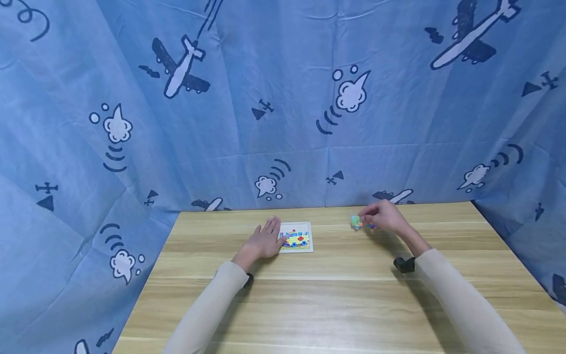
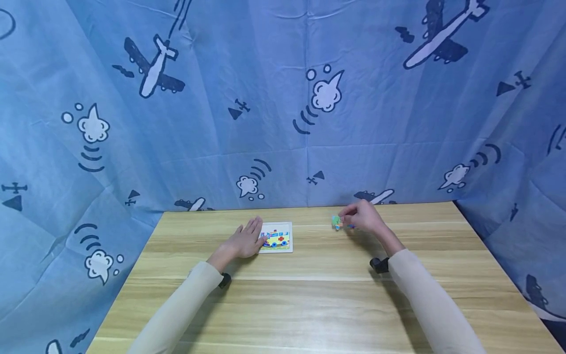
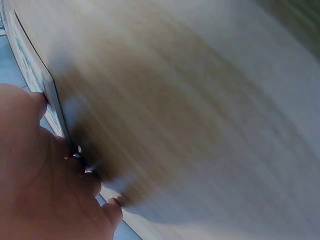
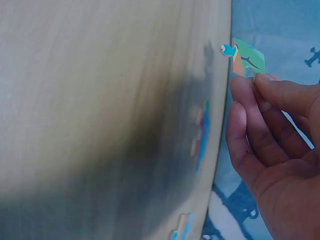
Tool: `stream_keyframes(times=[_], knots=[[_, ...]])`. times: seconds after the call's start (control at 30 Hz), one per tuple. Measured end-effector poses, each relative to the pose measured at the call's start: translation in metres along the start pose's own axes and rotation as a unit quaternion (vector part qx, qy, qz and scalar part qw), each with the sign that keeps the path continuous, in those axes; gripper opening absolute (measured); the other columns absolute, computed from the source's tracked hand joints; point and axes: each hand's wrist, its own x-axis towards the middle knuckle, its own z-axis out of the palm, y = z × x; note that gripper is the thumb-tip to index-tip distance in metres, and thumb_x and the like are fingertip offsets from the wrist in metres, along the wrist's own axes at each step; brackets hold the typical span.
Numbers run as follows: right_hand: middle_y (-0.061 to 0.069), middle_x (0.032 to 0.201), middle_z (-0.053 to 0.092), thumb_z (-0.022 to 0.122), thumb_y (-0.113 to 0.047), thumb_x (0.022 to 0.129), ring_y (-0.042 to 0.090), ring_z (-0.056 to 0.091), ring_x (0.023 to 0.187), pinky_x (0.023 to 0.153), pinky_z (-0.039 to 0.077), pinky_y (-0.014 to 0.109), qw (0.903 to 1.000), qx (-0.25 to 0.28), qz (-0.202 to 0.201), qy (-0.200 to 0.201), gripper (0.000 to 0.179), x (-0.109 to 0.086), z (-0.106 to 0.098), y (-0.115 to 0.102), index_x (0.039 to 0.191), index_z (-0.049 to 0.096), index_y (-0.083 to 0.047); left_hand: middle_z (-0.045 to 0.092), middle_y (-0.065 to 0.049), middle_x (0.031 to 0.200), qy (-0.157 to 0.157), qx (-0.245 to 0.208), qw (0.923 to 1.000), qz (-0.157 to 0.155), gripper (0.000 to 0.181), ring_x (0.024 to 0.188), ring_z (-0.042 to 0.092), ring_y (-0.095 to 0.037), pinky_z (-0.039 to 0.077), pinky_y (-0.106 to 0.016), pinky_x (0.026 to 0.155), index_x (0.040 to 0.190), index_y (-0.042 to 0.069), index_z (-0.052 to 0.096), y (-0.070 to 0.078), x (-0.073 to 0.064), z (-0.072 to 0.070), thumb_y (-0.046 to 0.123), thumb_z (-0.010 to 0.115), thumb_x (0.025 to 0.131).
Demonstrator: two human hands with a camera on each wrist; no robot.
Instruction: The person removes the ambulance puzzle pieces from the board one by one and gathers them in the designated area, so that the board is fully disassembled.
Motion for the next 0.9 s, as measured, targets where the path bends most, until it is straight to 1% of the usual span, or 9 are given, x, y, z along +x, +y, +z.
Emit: stream_keyframes(times=[0.13, 0.23, 0.37, 0.53, 0.67, 0.73, 0.83, 0.9], knots=[[0.013, 0.088, 0.080, 0.067, -0.003, 0.097, 0.018, 0.071, 0.072, 0.057, 0.056, 0.026, 0.9999, 0.005, 0.011, -0.006, 0.017, 0.002, 0.004, 0.006, 0.106, 0.080, 0.003, 0.001, -0.010, 0.180, 0.007, -0.001, 1.0000, 0.005, 0.072, 0.168, 0.003, -0.026, 0.011, -0.050, 0.137, 0.170, 0.005, 0.005, 0.000, -0.003, -0.001, 0.047, 0.023, 0.114], [0.014, 0.087, 0.080, 0.068, -0.001, 0.096, 0.018, 0.070, 0.072, 0.058, 0.057, 0.027, 0.9999, 0.001, 0.011, -0.010, 0.016, 0.004, 0.006, 0.008, 0.106, 0.080, 0.005, 0.002, -0.010, 0.180, 0.011, -0.004, 0.9999, 0.006, 0.072, 0.168, 0.003, -0.026, 0.012, -0.050, 0.137, 0.170, 0.005, 0.005, 0.000, -0.004, -0.001, 0.048, 0.023, 0.114], [0.013, 0.087, 0.080, 0.070, -0.002, 0.097, 0.017, 0.069, 0.072, 0.057, 0.055, 0.026, 0.9997, -0.003, 0.010, -0.022, 0.015, 0.007, 0.008, 0.008, 0.105, 0.079, 0.005, 0.003, -0.010, 0.180, 0.016, -0.006, 0.9999, 0.004, 0.072, 0.168, 0.004, -0.026, 0.013, -0.051, 0.137, 0.170, 0.005, 0.006, 0.000, -0.003, -0.001, 0.048, 0.025, 0.114], [0.014, 0.086, 0.080, 0.069, -0.001, 0.097, 0.014, 0.068, 0.073, 0.060, 0.054, 0.024, 0.9989, -0.012, 0.001, -0.044, 0.014, 0.011, 0.013, 0.004, 0.103, 0.079, 0.006, 0.003, -0.010, 0.180, 0.017, -0.004, 0.9998, 0.003, 0.072, 0.168, 0.004, -0.027, 0.012, -0.051, 0.137, 0.170, 0.005, 0.006, 0.000, -0.003, -0.001, 0.047, 0.025, 0.114], [0.014, 0.090, 0.080, 0.070, -0.002, 0.095, 0.014, 0.063, 0.074, 0.062, 0.051, 0.026, 0.9978, -0.053, -0.009, -0.040, 0.012, 0.015, 0.016, 0.000, 0.100, 0.081, 0.003, 0.003, -0.012, 0.180, 0.018, -0.009, 0.9998, 0.005, 0.072, 0.168, 0.004, -0.028, 0.012, -0.052, 0.137, 0.169, 0.004, 0.006, -0.001, -0.001, 0.000, 0.047, 0.024, 0.114], [0.014, 0.093, 0.081, 0.072, -0.003, 0.094, 0.016, 0.063, 0.078, 0.066, 0.050, 0.027, 0.9962, -0.078, -0.018, -0.035, 0.011, 0.017, 0.017, 0.000, 0.097, 0.082, 0.001, 0.003, -0.012, 0.180, 0.017, -0.009, 0.9998, 0.004, 0.072, 0.168, 0.004, -0.028, 0.012, -0.052, 0.137, 0.169, 0.004, 0.006, -0.001, -0.001, -0.001, 0.047, 0.024, 0.114], [0.013, 0.095, 0.082, 0.074, -0.004, 0.093, 0.019, 0.067, 0.084, 0.073, 0.051, 0.030, 0.9934, -0.107, -0.027, -0.032, 0.009, 0.020, 0.020, 0.001, 0.094, 0.083, -0.003, 0.002, -0.011, 0.180, 0.015, -0.010, 0.9998, 0.003, 0.072, 0.168, 0.003, -0.027, 0.011, -0.051, 0.137, 0.169, 0.005, 0.005, -0.002, -0.002, -0.001, 0.047, 0.023, 0.114], [0.012, 0.094, 0.082, 0.074, -0.004, 0.092, 0.022, 0.070, 0.087, 0.077, 0.054, 0.034, 0.9919, -0.118, -0.032, -0.033, 0.009, 0.022, 0.021, 0.003, 0.093, 0.083, -0.004, 0.001, -0.010, 0.180, 0.010, -0.007, 0.9999, 0.002, 0.072, 0.168, 0.003, -0.026, 0.011, -0.050, 0.137, 0.170, 0.005, 0.005, -0.001, -0.003, -0.002, 0.047, 0.023, 0.114]])
